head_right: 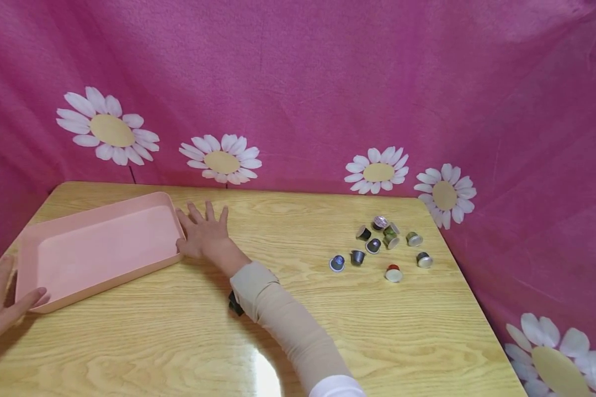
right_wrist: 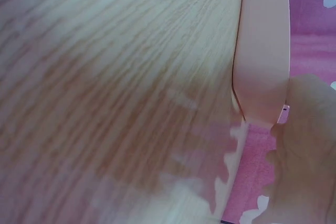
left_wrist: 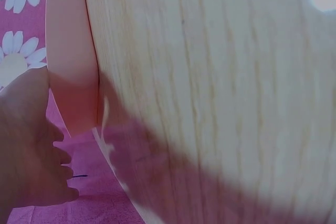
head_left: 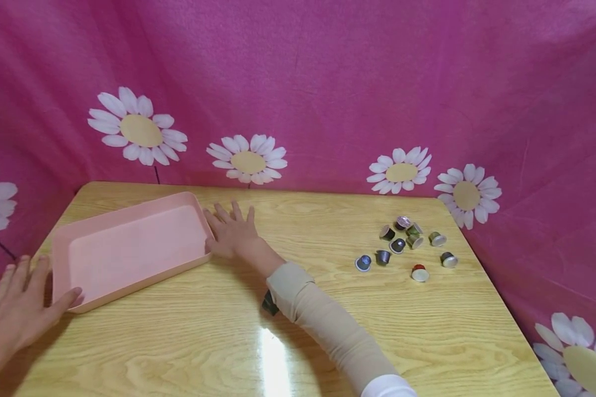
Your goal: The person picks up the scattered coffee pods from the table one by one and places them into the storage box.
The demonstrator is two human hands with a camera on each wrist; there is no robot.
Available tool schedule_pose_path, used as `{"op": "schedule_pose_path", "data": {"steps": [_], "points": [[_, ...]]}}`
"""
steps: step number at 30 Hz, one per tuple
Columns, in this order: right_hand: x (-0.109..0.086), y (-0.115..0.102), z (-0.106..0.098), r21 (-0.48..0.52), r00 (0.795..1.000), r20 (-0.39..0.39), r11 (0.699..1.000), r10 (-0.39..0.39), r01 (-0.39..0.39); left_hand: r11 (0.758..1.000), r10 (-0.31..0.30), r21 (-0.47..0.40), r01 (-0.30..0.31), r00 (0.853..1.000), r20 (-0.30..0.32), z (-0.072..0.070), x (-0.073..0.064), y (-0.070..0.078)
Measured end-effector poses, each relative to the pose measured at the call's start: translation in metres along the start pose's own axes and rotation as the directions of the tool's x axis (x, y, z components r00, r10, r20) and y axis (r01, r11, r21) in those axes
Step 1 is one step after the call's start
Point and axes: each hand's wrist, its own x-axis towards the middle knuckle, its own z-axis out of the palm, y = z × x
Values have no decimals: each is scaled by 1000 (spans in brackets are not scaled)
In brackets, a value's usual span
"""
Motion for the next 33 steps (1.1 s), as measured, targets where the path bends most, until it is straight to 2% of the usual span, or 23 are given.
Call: {"op": "schedule_pose_path", "data": {"steps": [8,18,26,33], "points": [[-2,2,-2,6,998,63,1000,14,-14,1000,29,-4,-29,999,29,4,3,-6],[-4,7,-2,0,998,64,1000,15,-15,996,88,-29,-87,996,35,2,3,-3],[-6,13,0,-8,998,65,1000,19,-18,993,113,-53,-110,991,71,7,6,-5],[-10,21,-1,-36,998,51,999,25,-23,991,132,-36,-129,988,85,3,15,-1]]}}
